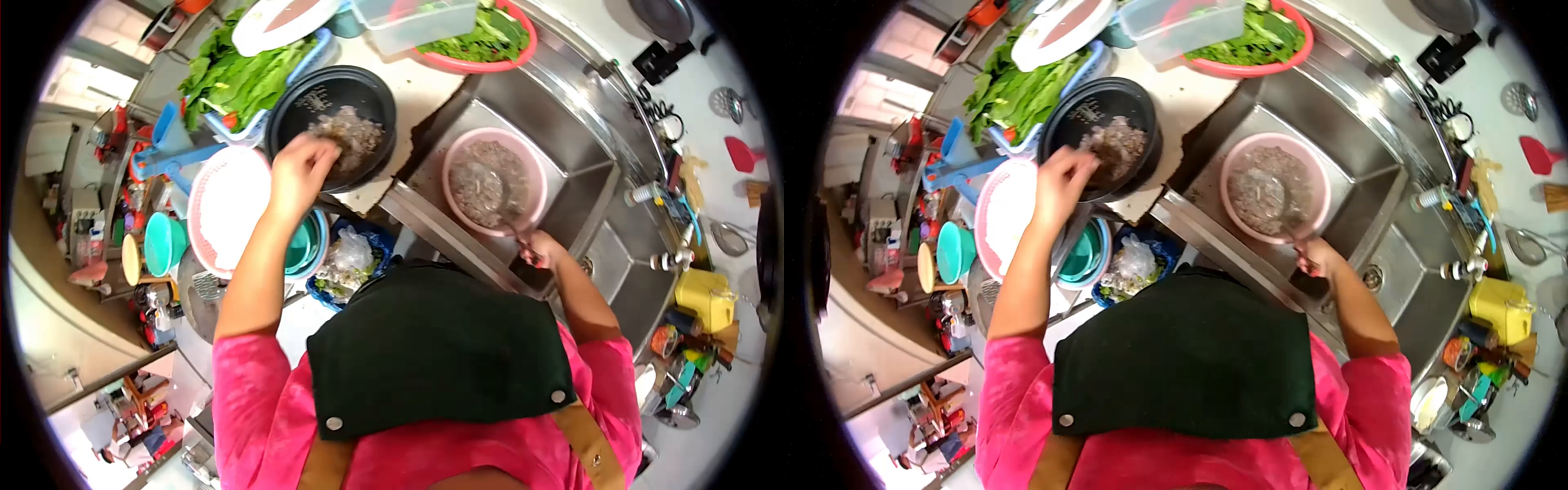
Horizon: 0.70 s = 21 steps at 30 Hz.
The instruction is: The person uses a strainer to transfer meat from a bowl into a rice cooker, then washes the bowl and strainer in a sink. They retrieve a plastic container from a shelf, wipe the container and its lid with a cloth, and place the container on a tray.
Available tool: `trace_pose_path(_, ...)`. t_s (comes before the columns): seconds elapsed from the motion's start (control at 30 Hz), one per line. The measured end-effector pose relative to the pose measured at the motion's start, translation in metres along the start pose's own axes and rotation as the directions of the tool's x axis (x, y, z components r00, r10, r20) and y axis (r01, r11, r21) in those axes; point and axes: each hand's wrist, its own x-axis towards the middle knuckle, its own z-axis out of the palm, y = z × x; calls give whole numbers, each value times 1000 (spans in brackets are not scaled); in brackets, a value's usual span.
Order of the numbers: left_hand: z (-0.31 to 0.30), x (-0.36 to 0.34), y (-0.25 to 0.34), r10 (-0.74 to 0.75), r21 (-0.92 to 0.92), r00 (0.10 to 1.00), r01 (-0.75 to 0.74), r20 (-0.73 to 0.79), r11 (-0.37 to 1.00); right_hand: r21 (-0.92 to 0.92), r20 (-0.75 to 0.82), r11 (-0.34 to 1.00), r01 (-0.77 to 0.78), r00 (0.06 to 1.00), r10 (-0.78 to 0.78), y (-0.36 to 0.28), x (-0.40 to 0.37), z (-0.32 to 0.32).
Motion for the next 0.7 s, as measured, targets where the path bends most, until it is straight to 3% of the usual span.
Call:
trace_pose_path(0.03, -3, -22, 14, -25, 54, 1000, 25, 2, 998, 140, 5, 989, -45, 999, 45, -1, 5, 7)
trace_pose_path(0.1, 0, -71, 15, 0, 67, 1000, 1, -15, 998, 147, -9, 988, -35, 999, 36, -1, 15, 19)
trace_pose_path(0.23, 29, -169, -27, -319, -45, 941, 326, 113, 944, 201, 43, 979, -30, 999, 22, -1, 15, 23)
trace_pose_path(0.3, 43, -212, -61, -482, 100, 850, 472, 210, 876, 201, 70, 979, -44, 997, 30, -7, -5, 24)
trace_pose_path(0.37, 57, -245, -91, -543, 199, 818, 510, 189, 837, 62, 93, 998, -12, 996, 6, -9, -27, 22)
trace_pose_path(0.43, 65, -266, -116, -635, 246, 753, 591, 174, 768, 70, 87, 997, -16, 996, 10, -9, -22, 26)
trace_pose_path(0.5, 71, -274, -132, -739, 268, 645, 690, 196, 673, 302, 142, 950, -71, 989, 29, -5, 3, 25)
trace_pose_path(0.57, 74, -283, -149, -801, 279, 562, 751, 207, 599, 344, 179, 937, -67, 984, 4, -6, 4, 29)
trace_pose_path(0.6, 76, -290, -163, -851, 294, 479, 799, 217, 525, 365, 236, 929, -66, 972, -23, 4, 11, 18)
trace_pose_path(0.67, 82, -310, -186, -920, 320, 380, 864, 95, 389, 464, 317, 872, -155, 948, 0, 3, -16, 21)
trace_pose_path(0.7, 79, -304, -177, -918, 296, 388, 870, 83, 395, 378, 196, 920, -103, 980, 29, 1, -27, 23)
